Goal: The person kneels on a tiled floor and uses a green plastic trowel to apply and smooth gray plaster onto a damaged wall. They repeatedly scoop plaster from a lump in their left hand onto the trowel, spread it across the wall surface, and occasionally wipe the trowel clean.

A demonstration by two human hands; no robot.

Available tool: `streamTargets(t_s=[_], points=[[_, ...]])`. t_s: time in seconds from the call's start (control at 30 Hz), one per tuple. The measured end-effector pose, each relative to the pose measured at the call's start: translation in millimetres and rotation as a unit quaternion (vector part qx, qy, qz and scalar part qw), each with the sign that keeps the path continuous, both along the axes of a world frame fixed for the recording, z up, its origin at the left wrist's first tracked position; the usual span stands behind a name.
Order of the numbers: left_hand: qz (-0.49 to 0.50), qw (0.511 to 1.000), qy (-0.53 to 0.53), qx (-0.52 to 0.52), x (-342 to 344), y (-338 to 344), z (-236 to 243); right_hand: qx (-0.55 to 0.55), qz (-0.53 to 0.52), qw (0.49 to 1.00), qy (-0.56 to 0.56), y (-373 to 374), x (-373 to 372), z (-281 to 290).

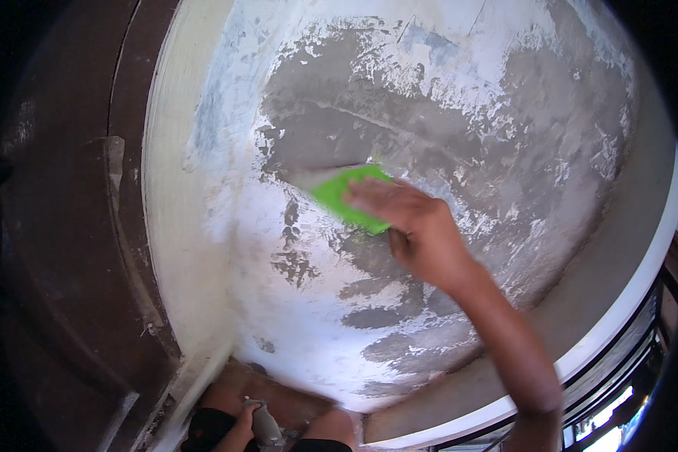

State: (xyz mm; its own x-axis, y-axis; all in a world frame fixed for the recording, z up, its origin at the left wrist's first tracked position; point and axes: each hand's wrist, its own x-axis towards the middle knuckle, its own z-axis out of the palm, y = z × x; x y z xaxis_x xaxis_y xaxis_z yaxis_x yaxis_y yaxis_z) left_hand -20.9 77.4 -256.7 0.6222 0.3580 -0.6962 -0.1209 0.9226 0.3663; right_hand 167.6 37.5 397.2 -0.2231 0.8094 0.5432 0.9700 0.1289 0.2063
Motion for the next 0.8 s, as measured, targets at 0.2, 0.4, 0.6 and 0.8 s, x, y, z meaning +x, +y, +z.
streamTargets(t_s=[0.2,0.4,0.6,0.8], points=[[-0.012,0.999,0.046,-0.001,4,4,9,0.174,0.169,0.653,0.717,-1,-54,-68],[0.017,0.998,0.056,0.018,-6,-3,17,0.156,0.26,0.416,0.857,-9,-101,-142],[0.021,0.996,0.088,0.025,-1,-3,17,0.11,0.289,0.345,0.886,-29,-119,-164],[0.002,0.996,0.083,0.031,1,-1,16,0.152,0.26,0.357,0.884,-32,-117,-152]])
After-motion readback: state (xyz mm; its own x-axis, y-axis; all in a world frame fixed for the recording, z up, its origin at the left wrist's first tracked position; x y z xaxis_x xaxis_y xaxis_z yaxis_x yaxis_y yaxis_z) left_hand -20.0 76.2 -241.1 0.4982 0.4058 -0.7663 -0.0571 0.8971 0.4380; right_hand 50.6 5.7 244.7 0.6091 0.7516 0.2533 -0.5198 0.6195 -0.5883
